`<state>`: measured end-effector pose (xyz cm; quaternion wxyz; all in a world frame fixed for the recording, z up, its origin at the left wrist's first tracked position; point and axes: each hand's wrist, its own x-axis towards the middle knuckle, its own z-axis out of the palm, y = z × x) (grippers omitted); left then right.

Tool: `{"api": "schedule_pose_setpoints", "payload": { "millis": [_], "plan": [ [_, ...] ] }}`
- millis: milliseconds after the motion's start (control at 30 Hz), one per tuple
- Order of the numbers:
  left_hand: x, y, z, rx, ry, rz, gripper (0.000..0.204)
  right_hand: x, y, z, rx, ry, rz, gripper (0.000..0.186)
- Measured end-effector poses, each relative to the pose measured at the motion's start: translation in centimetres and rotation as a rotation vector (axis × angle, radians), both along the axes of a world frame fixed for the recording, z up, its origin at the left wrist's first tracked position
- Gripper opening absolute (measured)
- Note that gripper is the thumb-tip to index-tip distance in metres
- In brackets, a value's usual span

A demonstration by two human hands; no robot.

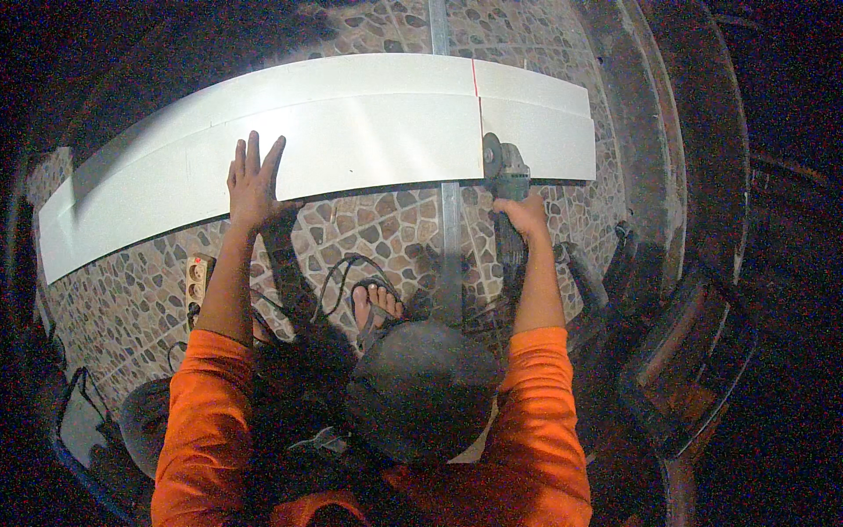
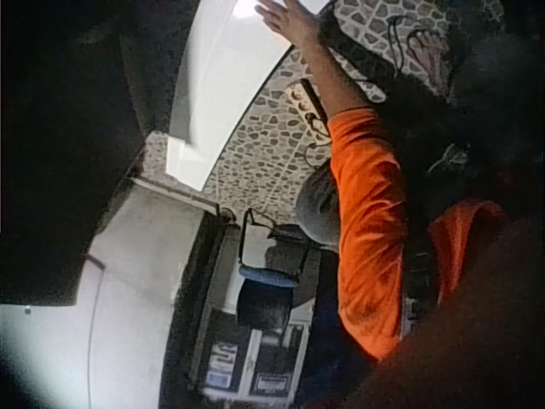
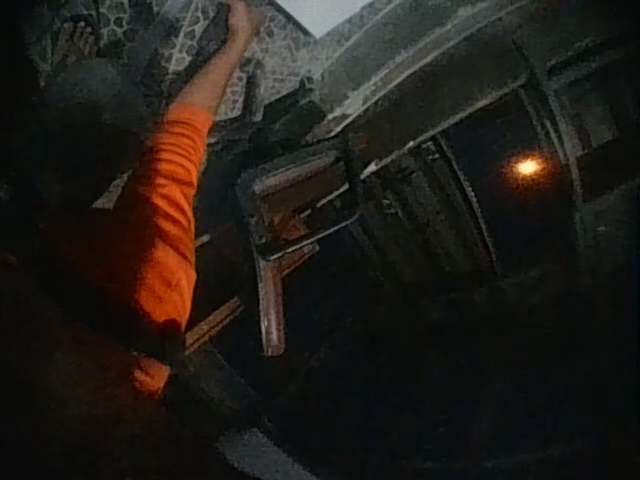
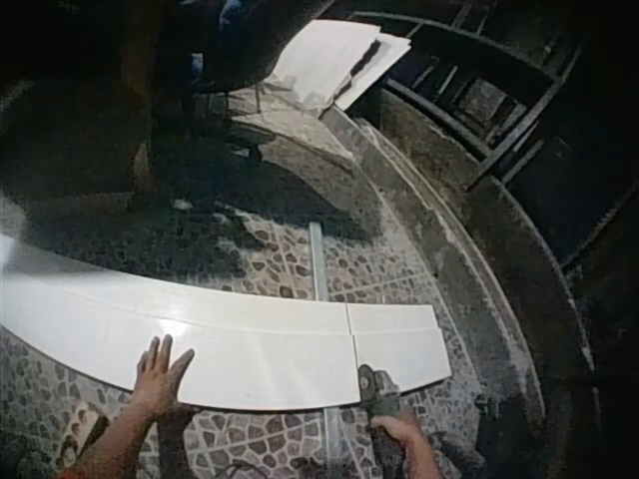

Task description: The person uses an angle grinder to cut a white board while sitting on the floor.

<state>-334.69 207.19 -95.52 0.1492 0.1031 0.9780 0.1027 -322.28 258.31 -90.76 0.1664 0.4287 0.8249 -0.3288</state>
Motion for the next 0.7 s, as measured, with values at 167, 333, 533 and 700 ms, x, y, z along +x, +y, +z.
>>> {"api": "schedule_pose_setpoints", "payload": {
  "millis": [167, 333, 533, 700],
  "plan": [
    [0.0, 0.0, 0.0, -0.012, 0.003, -0.001, 0.138, 0.0, 0.4, -0.6, 0.002, 0.007, 0.012, 0.047],
    [0.0, -0.4, -0.1, -0.004, 0.007, 0.0, 0.138, -0.1, 0.6, -1.3, -0.025, 0.009, 0.042, 0.056],
    [-0.1, 0.3, -0.3, 0.012, 0.017, -0.003, 0.139, 0.6, 3.1, -3.1, 0.033, 0.028, 0.035, 0.076],
    [0.0, -0.2, -0.4, 0.017, 0.018, -0.005, 0.138, 0.1, 1.8, -2.4, -0.016, 0.054, 0.039, 0.066]
  ]
}}
